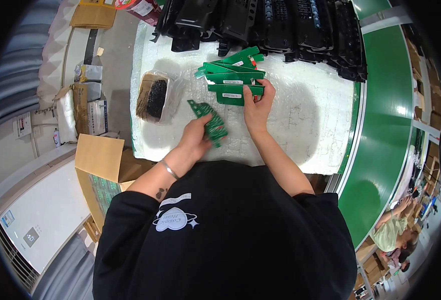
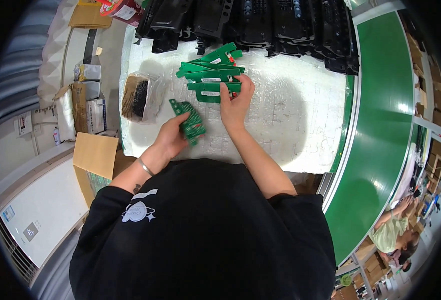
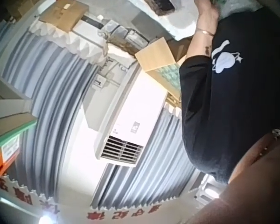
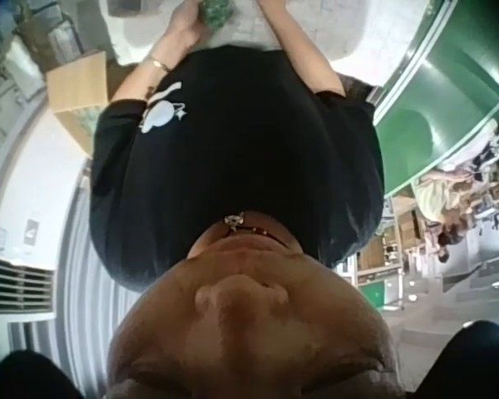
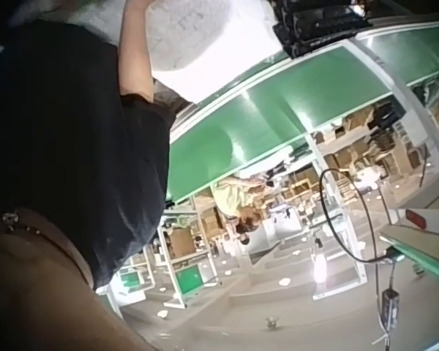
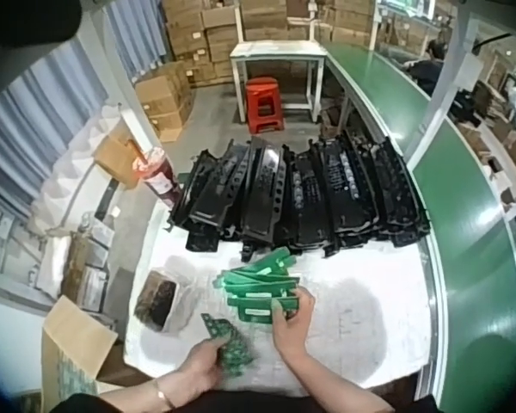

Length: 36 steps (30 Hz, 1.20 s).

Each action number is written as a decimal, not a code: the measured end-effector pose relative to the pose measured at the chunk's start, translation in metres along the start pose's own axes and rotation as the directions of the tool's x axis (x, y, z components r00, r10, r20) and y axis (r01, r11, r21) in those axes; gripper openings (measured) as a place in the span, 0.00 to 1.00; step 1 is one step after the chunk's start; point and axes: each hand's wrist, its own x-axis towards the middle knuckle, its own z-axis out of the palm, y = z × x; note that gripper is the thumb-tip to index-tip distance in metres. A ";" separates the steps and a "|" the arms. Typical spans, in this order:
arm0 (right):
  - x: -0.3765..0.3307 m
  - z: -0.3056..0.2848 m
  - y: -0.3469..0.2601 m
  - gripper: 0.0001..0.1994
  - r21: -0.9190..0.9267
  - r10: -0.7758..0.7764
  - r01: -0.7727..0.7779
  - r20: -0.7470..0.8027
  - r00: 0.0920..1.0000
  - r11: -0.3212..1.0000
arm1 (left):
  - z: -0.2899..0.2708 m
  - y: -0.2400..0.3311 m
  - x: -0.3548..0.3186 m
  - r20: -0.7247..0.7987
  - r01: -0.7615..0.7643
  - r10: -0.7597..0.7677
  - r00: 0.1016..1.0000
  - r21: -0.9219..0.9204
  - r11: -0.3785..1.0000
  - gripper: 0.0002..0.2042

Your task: Organizing and packing electronic components like circuit boards and toner cartridges in a factory setting.

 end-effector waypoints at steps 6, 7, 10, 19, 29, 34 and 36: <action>0.012 -0.019 -0.002 0.17 0.162 0.218 -0.262 0.247 0.944 0.951 | 0.043 0.003 -0.006 0.036 -0.175 0.179 0.983 -0.087 0.981 0.15; 0.013 -0.024 -0.002 0.18 0.210 0.276 -0.328 0.241 0.930 0.921 | 0.041 0.004 -0.002 0.037 -0.171 0.175 0.984 -0.088 0.981 0.15; 0.020 -0.049 0.001 0.16 -0.054 0.111 -0.106 0.103 0.988 0.993 | 0.022 -0.003 0.016 0.051 -0.210 0.209 0.977 0.015 0.978 0.16; -0.027 -0.071 -0.029 0.36 -0.207 0.305 -0.244 0.354 0.884 0.947 | 0.018 -0.014 0.035 0.074 -0.093 0.107 0.992 -0.173 0.981 0.23; -0.004 -0.057 0.007 0.32 -0.110 0.094 -0.045 0.504 0.858 0.993 | -0.026 -0.018 0.008 0.274 -0.124 0.158 0.949 -0.136 0.983 0.13; -0.020 -0.091 -0.005 0.38 -0.221 0.288 -0.240 0.216 0.933 0.945 | -0.112 -0.038 -0.061 0.330 -0.082 0.165 0.929 -0.252 0.964 0.14; -0.030 -0.076 -0.024 0.33 -0.227 0.179 -0.134 0.188 0.966 0.965 | -0.163 -0.051 -0.089 0.322 -0.139 0.232 0.918 -0.286 0.948 0.13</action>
